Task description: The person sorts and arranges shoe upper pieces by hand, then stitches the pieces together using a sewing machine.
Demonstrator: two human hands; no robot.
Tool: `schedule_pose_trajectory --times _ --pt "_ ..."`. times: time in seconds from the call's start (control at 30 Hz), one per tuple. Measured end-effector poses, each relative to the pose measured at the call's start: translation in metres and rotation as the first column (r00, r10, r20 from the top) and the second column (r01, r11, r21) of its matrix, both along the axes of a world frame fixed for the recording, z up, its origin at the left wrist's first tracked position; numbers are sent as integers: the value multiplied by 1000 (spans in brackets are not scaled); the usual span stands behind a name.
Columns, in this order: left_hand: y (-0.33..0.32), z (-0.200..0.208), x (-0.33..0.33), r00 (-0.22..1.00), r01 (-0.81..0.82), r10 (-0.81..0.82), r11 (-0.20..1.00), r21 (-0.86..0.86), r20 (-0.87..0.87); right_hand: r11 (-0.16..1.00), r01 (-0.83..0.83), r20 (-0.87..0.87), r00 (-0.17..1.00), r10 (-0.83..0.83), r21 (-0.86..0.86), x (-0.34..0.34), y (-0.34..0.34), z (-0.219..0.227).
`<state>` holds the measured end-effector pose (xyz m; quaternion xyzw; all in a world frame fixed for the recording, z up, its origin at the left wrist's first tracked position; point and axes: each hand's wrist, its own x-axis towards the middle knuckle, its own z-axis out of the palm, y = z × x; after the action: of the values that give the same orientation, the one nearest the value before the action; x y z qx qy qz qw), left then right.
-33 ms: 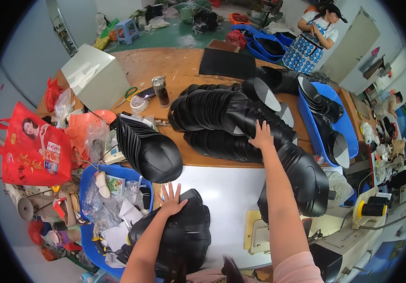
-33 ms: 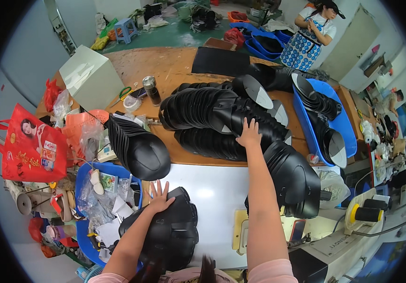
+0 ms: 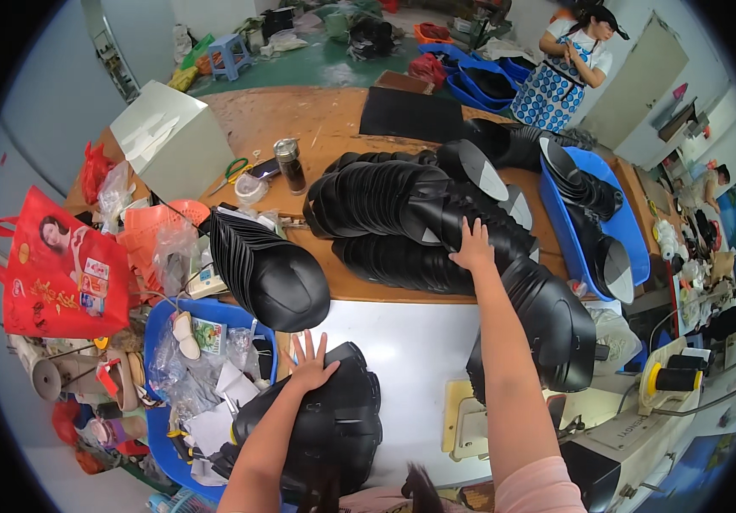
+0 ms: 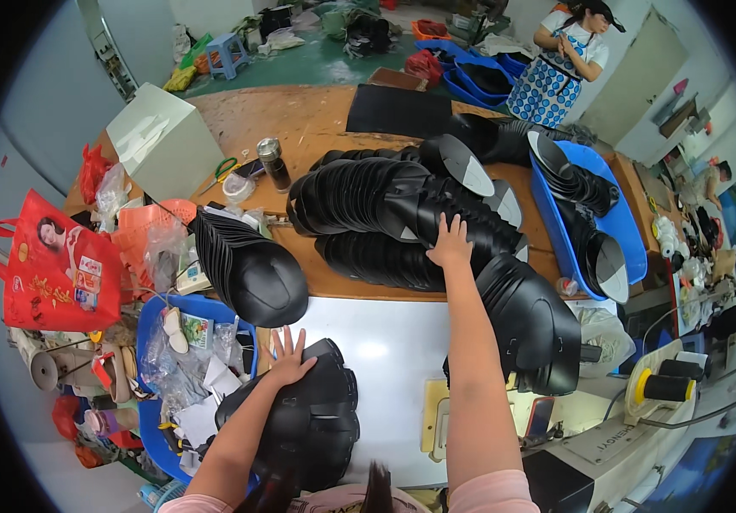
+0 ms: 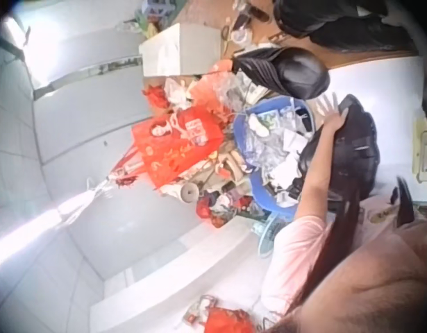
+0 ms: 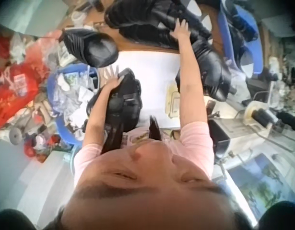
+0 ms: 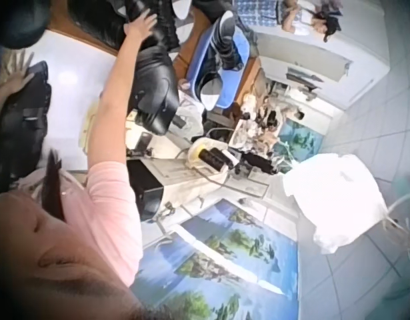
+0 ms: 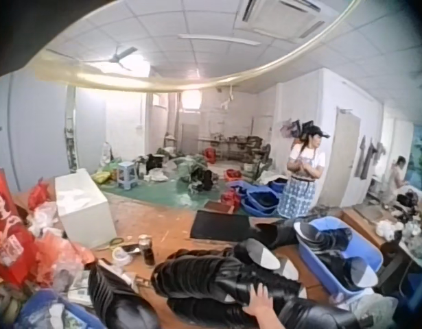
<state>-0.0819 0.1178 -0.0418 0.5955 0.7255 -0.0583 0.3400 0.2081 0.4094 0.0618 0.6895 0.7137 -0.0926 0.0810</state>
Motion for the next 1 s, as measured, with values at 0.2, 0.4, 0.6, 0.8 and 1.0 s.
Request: schedule_pose_trajectory --times 0.2,0.4,0.6,0.8,1.0 --pt "2 4 7 1000 0 0 1000 17 -20 998 -13 -32 999 15 63 9 0 -1" --pt "3 4 8 1000 3 -2 1000 11 -30 998 -16 -56 998 19 66 10 -2 -3" --pt "3 8 7 999 2 -3 1000 -10 -39 998 -5 -18 1000 6 55 3 -7 2" --pt "2 6 6 1000 -2 1 1000 -6 -30 997 -6 -18 1000 7 72 4 -7 -1" --pt "4 4 7 999 1 0 1000 23 -51 996 -10 -17 1000 12 91 3 -9 0"
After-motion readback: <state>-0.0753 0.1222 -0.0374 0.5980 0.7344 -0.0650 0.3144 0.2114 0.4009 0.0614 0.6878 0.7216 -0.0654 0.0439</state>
